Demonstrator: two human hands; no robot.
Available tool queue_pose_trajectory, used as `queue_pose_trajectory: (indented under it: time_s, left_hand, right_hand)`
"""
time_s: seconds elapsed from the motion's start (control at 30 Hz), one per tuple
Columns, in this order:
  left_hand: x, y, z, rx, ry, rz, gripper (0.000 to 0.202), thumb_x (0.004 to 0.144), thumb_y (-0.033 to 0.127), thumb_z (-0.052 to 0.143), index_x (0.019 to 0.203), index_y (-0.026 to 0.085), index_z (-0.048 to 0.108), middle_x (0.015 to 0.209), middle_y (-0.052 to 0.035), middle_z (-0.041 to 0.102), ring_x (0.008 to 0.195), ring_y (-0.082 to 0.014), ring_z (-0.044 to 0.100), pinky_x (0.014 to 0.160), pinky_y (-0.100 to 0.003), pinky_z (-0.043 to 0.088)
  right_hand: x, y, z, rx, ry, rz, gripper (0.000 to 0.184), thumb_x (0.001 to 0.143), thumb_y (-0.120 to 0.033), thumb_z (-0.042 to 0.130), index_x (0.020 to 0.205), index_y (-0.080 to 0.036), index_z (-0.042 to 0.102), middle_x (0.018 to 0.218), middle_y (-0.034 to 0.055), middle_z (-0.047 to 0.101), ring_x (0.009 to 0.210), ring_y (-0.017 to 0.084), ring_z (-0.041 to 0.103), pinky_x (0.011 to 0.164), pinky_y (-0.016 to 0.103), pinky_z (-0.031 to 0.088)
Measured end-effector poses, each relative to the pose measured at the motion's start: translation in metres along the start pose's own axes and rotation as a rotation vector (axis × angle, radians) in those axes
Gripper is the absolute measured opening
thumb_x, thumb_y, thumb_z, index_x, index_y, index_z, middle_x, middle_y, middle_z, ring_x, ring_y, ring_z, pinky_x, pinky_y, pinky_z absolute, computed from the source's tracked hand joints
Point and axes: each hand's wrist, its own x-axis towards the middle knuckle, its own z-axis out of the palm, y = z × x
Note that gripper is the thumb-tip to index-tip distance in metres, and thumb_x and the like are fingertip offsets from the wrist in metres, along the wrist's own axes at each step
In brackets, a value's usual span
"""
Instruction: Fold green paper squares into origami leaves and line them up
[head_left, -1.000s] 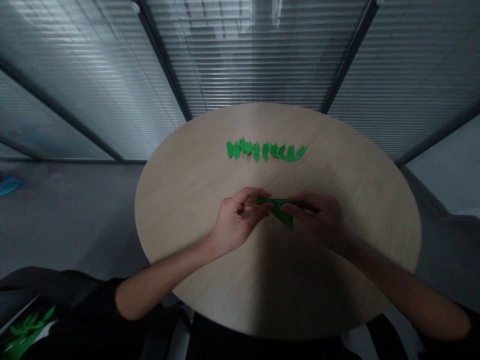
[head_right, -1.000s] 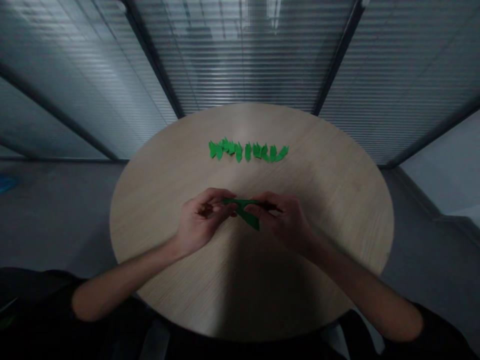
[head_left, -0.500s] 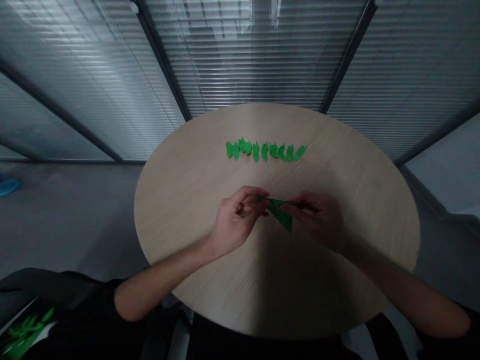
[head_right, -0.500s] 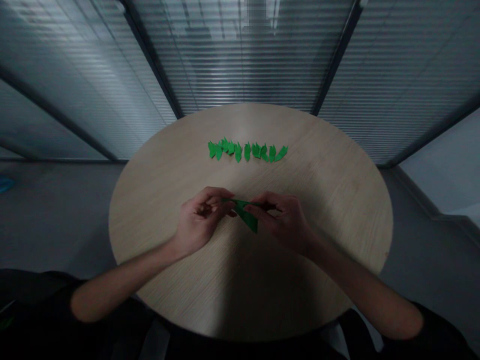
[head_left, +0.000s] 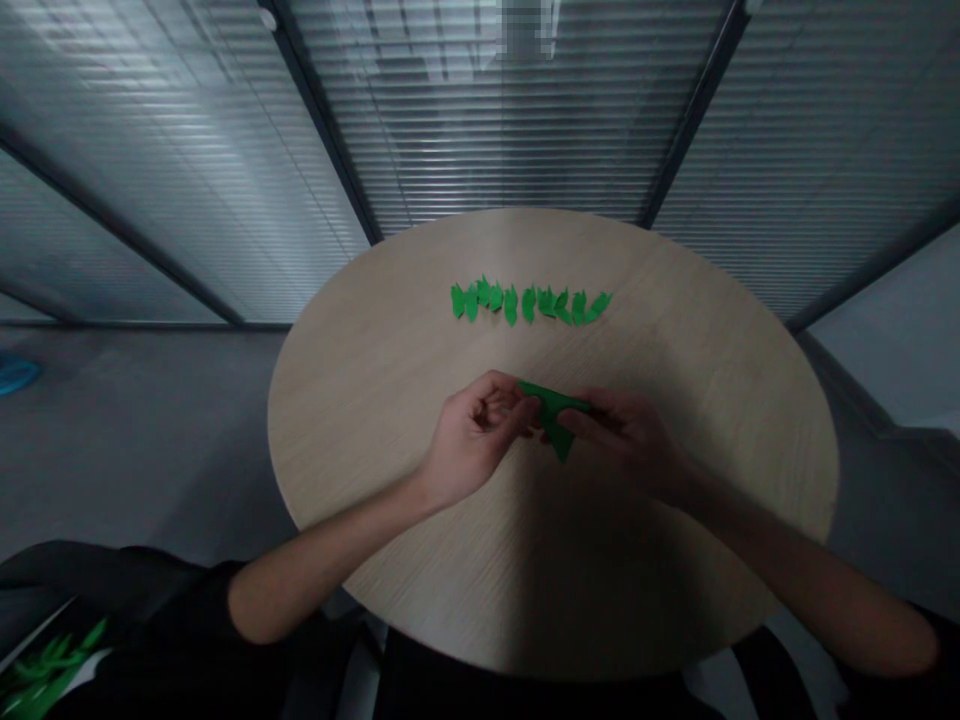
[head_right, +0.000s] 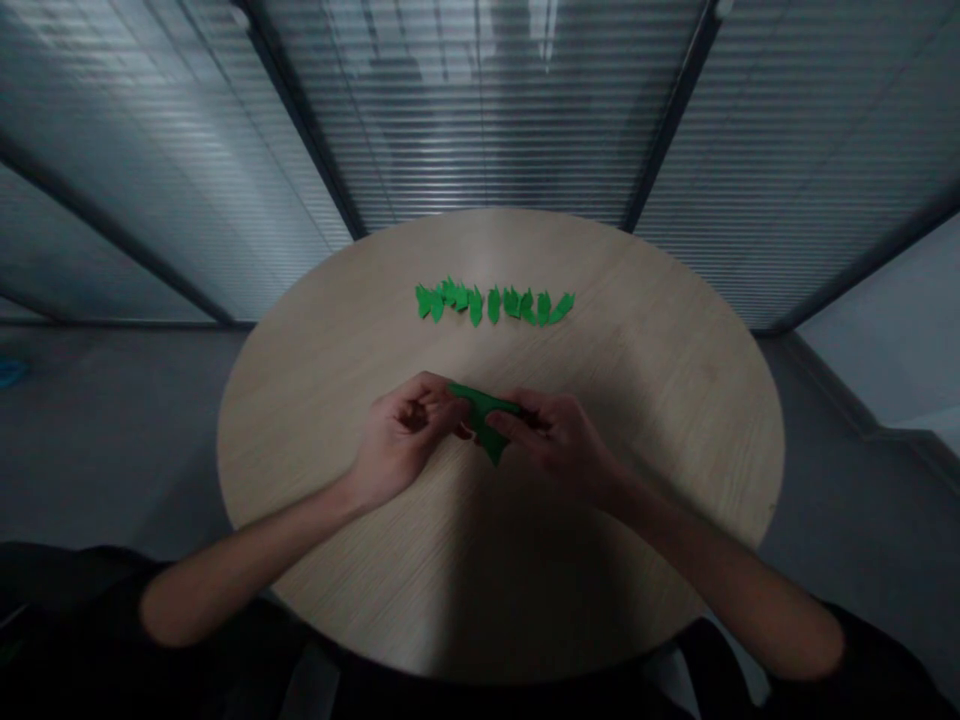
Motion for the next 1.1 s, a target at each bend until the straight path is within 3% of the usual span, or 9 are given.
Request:
queue_pose_trajectory:
  time_s: [0.13,0.33,0.43,0.6,0.8,0.97,1.1]
  left_hand:
    - [-0.0002,0.0012,0.0007,-0.01,-0.028,-0.049,0.031,0.09,0.042,0.077,0.088,0.016,0.06,0.07,0.0002,0.067,0.061,-0.0106,0.066,0.059,-0.021,0.058]
    - [-0.002,0.0003,-0.0024,0.129,-0.09,-0.097,0.031,0.087,0.043,0.079,0.085,0.016,0.064,0.061,0.0016,0.061,0.05,-0.0087,0.054,0.044,-0.018,0.04]
    - [-0.0002,0.0014,-0.0036,0.143,-0.066,-0.102,0.031,0.09,0.044,0.074,0.084,0.015,0.065,0.061,-0.0005,0.064,0.052,-0.0102,0.058,0.047,-0.019,0.044]
    - [0.0016,0.0023,-0.0038,0.114,-0.057,-0.111,0.032,0.09,0.045,0.074,0.083,0.015,0.064,0.061,-0.0011,0.067,0.056,-0.0121,0.065,0.052,-0.02,0.05]
    - [-0.0001,0.004,-0.0034,0.096,-0.068,-0.087,0.035,0.092,0.048,0.071,0.082,0.016,0.064,0.064,-0.0013,0.067,0.058,-0.012,0.065,0.053,-0.02,0.05]
    - [-0.0021,0.0059,-0.0029,0.156,-0.065,-0.064,0.031,0.093,0.043,0.07,0.082,0.015,0.065,0.064,-0.0014,0.066,0.057,-0.0109,0.062,0.05,-0.019,0.047]
    - [-0.0011,0.0039,-0.0025,0.064,-0.103,-0.098,0.034,0.094,0.046,0.07,0.082,0.015,0.063,0.063,-0.0014,0.068,0.056,-0.0114,0.065,0.053,-0.02,0.052]
  right_hand:
    - [-0.0007,0.0014,0.0015,-0.027,0.042,0.01,0.025,0.092,-0.039,0.073,0.084,-0.016,0.078,0.072,0.0028,0.074,0.061,0.013,0.065,0.056,0.023,0.05]
    - [-0.001,0.0025,0.0031,-0.017,0.0,0.04,0.026,0.089,-0.041,0.077,0.079,-0.017,0.076,0.067,0.0011,0.072,0.059,0.012,0.064,0.054,0.022,0.049]
    - [-0.0012,0.0014,0.0031,0.01,-0.015,0.018,0.019,0.09,-0.036,0.074,0.088,-0.017,0.076,0.075,0.0018,0.075,0.065,0.013,0.067,0.06,0.023,0.053]
    - [-0.0006,-0.0015,0.0015,-0.003,-0.005,-0.015,0.016,0.089,-0.033,0.074,0.084,-0.018,0.072,0.072,0.0009,0.072,0.065,0.013,0.066,0.061,0.023,0.053]
    - [0.0001,-0.0033,0.0006,-0.02,-0.023,0.007,0.019,0.09,-0.033,0.072,0.08,-0.018,0.069,0.071,0.0008,0.07,0.062,0.013,0.065,0.058,0.023,0.052]
    - [-0.0025,-0.0042,0.001,-0.11,-0.046,-0.071,0.016,0.093,-0.031,0.067,0.086,-0.018,0.07,0.071,-0.0005,0.068,0.063,0.012,0.064,0.057,0.02,0.05]
    - [-0.0039,-0.0041,0.0016,-0.131,-0.052,-0.086,0.015,0.094,-0.03,0.066,0.088,-0.017,0.07,0.073,0.001,0.07,0.064,0.012,0.065,0.058,0.021,0.051]
